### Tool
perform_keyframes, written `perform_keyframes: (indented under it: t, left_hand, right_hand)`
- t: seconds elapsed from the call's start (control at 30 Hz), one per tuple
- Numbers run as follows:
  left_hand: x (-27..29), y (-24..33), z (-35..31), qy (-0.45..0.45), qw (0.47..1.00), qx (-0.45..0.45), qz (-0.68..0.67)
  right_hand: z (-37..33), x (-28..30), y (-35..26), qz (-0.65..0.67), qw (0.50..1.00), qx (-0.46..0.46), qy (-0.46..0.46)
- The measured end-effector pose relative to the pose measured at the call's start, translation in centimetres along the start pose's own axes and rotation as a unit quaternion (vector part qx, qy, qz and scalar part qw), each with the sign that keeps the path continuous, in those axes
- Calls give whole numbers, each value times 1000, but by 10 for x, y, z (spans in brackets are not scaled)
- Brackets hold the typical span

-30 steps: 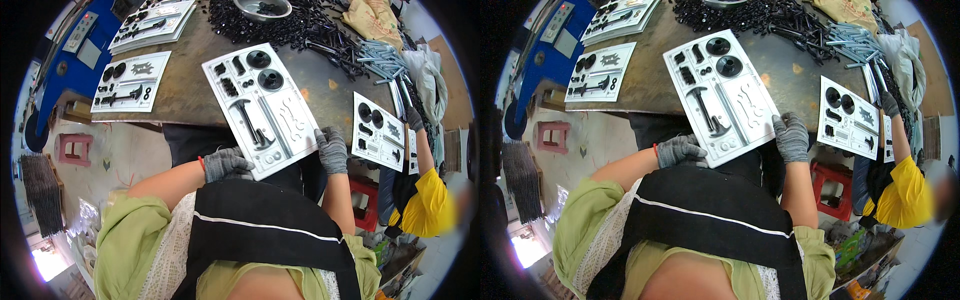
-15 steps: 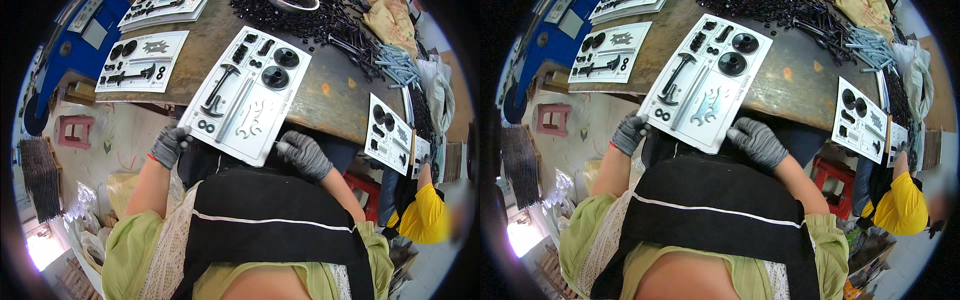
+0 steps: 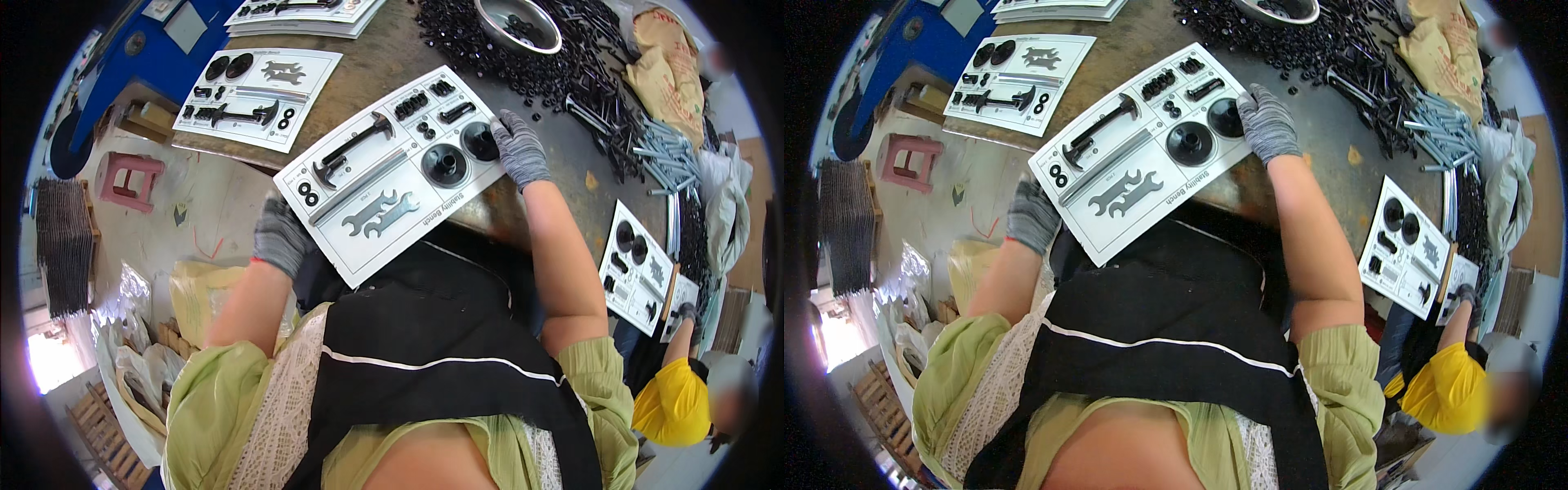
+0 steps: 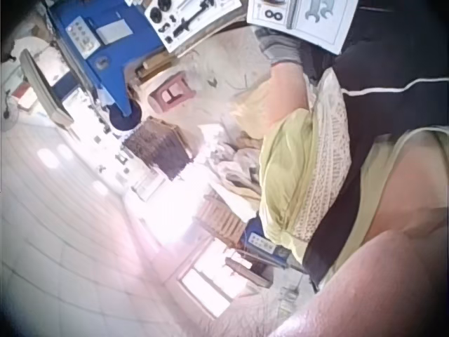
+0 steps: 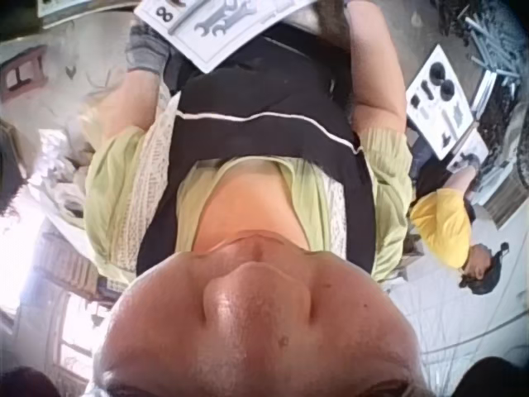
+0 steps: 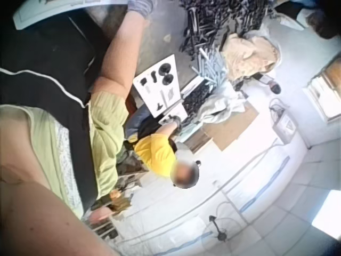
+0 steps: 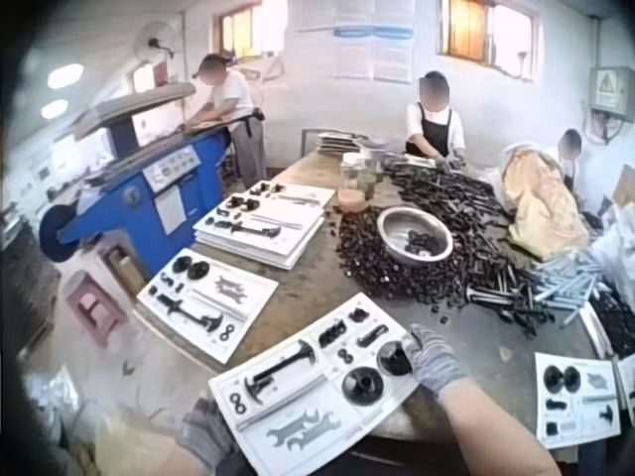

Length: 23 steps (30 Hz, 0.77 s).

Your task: The person assembles a tool kit by placing various hardware items into designated slots on a cardboard backing. They pick up bolts, nuts, washers, and a wrench from a table and arrange them on the board, then stack the completed kits.

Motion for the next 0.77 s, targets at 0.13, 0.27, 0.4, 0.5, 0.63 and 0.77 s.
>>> perform_keyframes:
  t: [0.13,0.27,0.4,0.5,0.63,0.77]
  left_hand:
    - [-10,-17,-40,15,1000,-2,10]
    - [-9,-6,-40,24,999,-4,37]
    - [-10,15,-30,35,998,-13,59]
    - [-17,38,-13,33,997,-16,70]
    - [-23,90,23,43,994,-19,100]
    - [-41,154,74,21,981,-93,169]
  right_hand:
    - [19,-13,15,147,984,-77,-64]
    - [14,-17,31,222,955,-154,-121]
    - [-3,-9,23,260,934,-181,-166]
    - [-6,-3,16,308,923,-180,-146]
    - [-8,-5,-22,313,919,-168,-169]
    - [-1,-30,-66,339,907,-147,-200]
Point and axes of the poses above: each hand's wrist, its own z-axis towards the middle knuckle, its own x-axis out of the back of the hand, y = z × x, the point moved 9 cm from there along z, towards the middle knuckle, and after that the axes turned 8 degrees about -x, right-handed, at the moved point
